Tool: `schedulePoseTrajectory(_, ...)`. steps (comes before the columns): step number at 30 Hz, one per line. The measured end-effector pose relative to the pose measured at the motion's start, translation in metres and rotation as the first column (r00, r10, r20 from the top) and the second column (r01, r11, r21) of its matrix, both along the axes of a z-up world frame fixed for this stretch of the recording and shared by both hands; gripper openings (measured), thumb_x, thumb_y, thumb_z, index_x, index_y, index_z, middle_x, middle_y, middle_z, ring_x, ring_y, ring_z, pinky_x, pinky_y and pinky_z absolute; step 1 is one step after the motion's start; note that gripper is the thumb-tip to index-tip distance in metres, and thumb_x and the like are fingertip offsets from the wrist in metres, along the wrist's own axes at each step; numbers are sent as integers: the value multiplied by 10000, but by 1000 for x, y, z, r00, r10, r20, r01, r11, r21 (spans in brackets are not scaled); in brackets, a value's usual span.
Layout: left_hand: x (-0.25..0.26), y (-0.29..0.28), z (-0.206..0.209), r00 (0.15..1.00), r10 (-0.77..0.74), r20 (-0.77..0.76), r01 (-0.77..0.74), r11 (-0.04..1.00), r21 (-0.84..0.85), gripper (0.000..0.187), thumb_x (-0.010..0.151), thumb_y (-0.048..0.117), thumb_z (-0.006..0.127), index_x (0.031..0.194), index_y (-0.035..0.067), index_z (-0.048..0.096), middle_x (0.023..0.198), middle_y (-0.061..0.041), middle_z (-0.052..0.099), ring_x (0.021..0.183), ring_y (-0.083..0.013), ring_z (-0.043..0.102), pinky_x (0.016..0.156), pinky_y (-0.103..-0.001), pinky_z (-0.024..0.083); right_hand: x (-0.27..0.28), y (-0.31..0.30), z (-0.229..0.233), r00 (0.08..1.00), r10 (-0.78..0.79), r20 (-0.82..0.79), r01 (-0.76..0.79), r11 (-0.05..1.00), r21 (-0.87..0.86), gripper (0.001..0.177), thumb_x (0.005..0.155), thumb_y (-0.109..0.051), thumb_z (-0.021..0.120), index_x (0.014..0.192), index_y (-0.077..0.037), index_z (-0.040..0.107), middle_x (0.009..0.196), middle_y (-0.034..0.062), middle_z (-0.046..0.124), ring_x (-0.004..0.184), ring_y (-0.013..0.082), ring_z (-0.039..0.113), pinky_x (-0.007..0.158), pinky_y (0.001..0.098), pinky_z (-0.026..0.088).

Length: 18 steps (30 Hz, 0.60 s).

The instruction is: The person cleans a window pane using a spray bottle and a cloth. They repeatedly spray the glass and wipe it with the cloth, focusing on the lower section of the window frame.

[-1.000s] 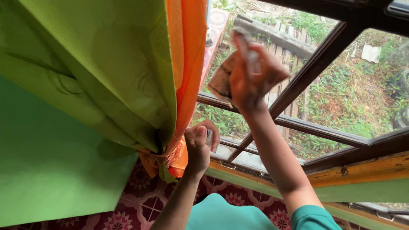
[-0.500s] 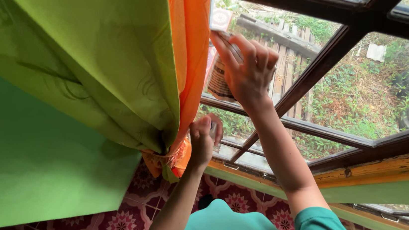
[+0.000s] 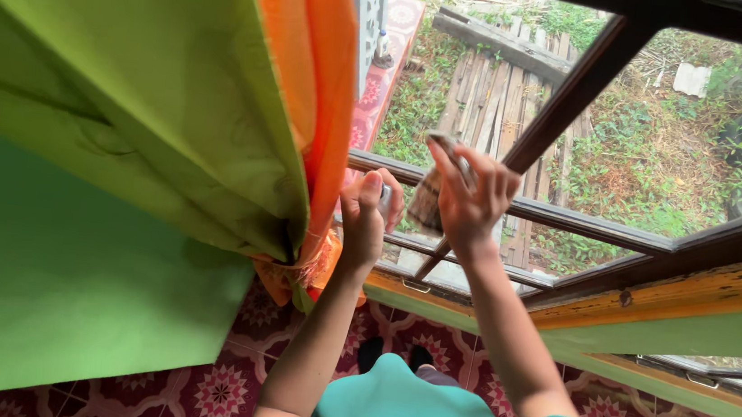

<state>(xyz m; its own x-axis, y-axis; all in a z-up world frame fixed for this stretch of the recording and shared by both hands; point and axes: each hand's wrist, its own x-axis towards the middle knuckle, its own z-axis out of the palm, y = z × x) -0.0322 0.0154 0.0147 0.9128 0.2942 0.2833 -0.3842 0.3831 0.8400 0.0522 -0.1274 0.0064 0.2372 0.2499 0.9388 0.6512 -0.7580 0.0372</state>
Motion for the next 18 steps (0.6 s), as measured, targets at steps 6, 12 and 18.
schedulePoseTrajectory(6, 21, -38, 2, 998, -53, -14, 53, 997, -52, 616, 1076, 581, 424, 766, 60, 537, 604, 1, 467, 487, -80, 420, 449, -239, 320, -10, -63, -36, 977, 31, -210, 47, 933, 356, 237, 947, -75, 804, 1160, -177, 783, 1092, 26, 624, 983, 176, 527, 702, 237, 405)
schedulePoseTrajectory(12, 47, -108, -18, 997, -78, -3, 78, 995, 60, 638, 1039, 624, 452, 701, 90, 538, 536, 28, 434, 426, -50, 388, 371, -216, 290, -22, -135, -33, 970, -33, -242, 131, 907, 401, 150, 1003, -32, 775, 1132, -109, 773, 1097, 36, 587, 1016, 168, 545, 744, 253, 432)
schedulePoseTrajectory(18, 57, -176, -39, 991, -122, -48, 124, 992, 38, 588, 1019, 550, 497, 621, 118, 499, 517, 36, 425, 421, -44, 366, 365, -221, 267, -33, -190, -16, 940, -122, -317, 245, 889, 386, 170, 1013, -12, 772, 1154, -107, 779, 1119, 49, 567, 1009, 191, 539, 806, 320, 422)
